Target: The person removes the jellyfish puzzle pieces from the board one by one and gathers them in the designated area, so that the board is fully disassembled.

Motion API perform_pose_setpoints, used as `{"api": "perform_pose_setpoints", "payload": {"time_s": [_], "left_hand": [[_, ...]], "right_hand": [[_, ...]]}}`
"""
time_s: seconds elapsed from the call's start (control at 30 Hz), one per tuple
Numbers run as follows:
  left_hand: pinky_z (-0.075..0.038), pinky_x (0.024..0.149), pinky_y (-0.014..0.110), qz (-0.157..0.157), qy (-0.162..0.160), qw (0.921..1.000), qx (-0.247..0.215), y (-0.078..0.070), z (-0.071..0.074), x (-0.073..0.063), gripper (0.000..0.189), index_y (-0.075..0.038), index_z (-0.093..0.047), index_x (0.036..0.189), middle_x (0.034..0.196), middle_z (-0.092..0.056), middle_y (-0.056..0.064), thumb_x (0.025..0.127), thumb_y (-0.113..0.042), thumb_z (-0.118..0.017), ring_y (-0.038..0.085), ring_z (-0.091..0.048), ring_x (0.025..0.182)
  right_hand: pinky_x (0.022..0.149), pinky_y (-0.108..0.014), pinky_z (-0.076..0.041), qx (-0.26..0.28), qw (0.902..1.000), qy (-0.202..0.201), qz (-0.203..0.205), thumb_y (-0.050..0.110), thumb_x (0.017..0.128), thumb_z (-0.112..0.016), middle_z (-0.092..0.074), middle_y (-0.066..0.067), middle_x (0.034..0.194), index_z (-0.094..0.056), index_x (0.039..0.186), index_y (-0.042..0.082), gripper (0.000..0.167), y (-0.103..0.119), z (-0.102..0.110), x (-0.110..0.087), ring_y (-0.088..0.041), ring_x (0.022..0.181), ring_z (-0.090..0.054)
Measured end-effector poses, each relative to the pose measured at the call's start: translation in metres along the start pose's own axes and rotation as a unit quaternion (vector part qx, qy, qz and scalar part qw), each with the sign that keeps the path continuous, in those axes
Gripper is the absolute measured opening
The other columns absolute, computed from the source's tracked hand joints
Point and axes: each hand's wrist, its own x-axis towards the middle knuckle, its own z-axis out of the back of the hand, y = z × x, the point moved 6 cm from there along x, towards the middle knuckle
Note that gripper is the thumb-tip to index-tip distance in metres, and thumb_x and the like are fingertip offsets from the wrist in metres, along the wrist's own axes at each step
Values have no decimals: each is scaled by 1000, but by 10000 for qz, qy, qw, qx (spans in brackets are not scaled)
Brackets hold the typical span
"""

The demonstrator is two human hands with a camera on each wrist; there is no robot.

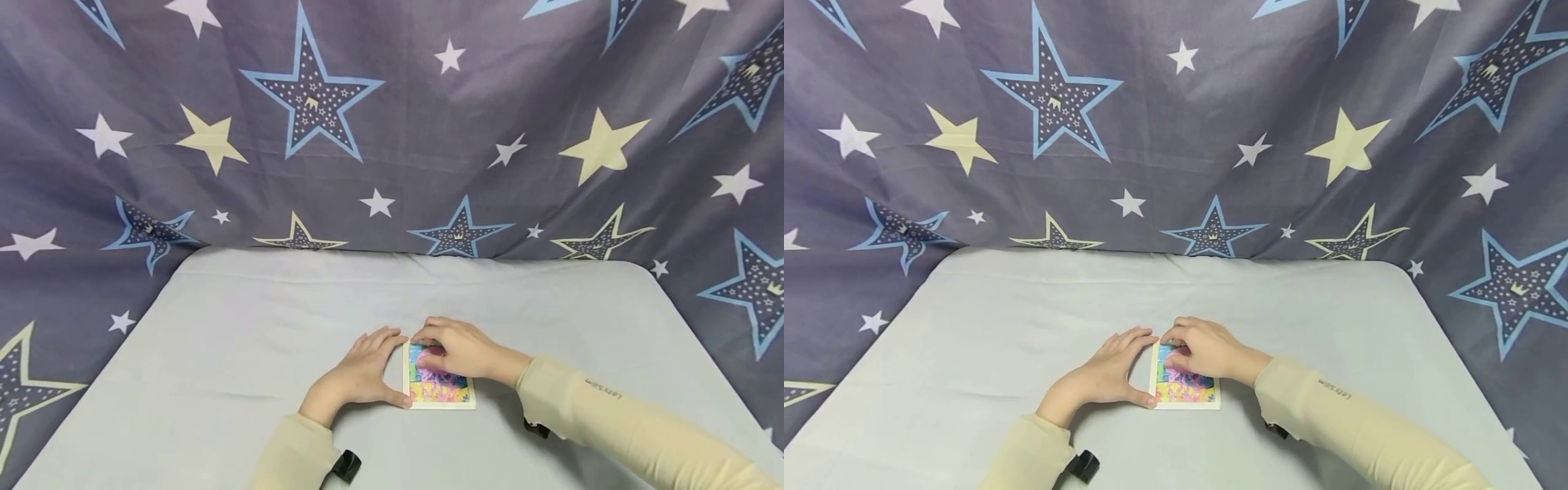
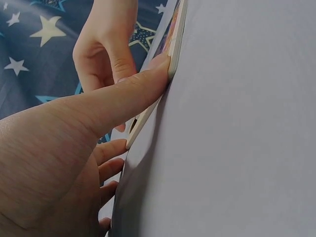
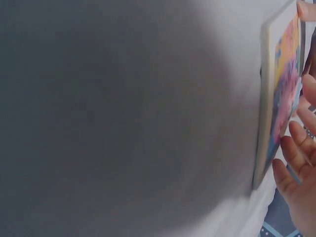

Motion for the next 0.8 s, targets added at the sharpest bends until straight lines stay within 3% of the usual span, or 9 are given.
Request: {"api": "perform_pose_setpoints", "payload": {"time_s": [0.13,0.4,0.8], "left_hand": [[-6,121,55,38,23,10000,54,1,0,0,107,-10,-37,151,159,-28,10,67,-58,-84,31,-16,149],[-7,121,53,36,73,9999,67,-4,-1,4,107,-10,-37,151,159,-28,9,68,-59,-84,29,-15,150],[-6,121,54,82,71,9999,38,-1,-1,1,107,-10,-35,152,160,-27,10,69,-58,-83,30,-14,150]], "right_hand": [[63,-22,-43,31,9999,0,-118,37,88,-74,-55,8,92,-71,119,13,39,2,-2,0,-5,74,-45],[68,-25,-46,132,9991,-95,-392,32,87,-77,-58,8,100,-72,116,13,35,-2,-3,-5,-7,77,-49],[71,-26,-49,951,9929,-234,-679,17,87,-77,-58,6,95,-66,109,14,25,-3,-6,0,-9,79,-52]]}}
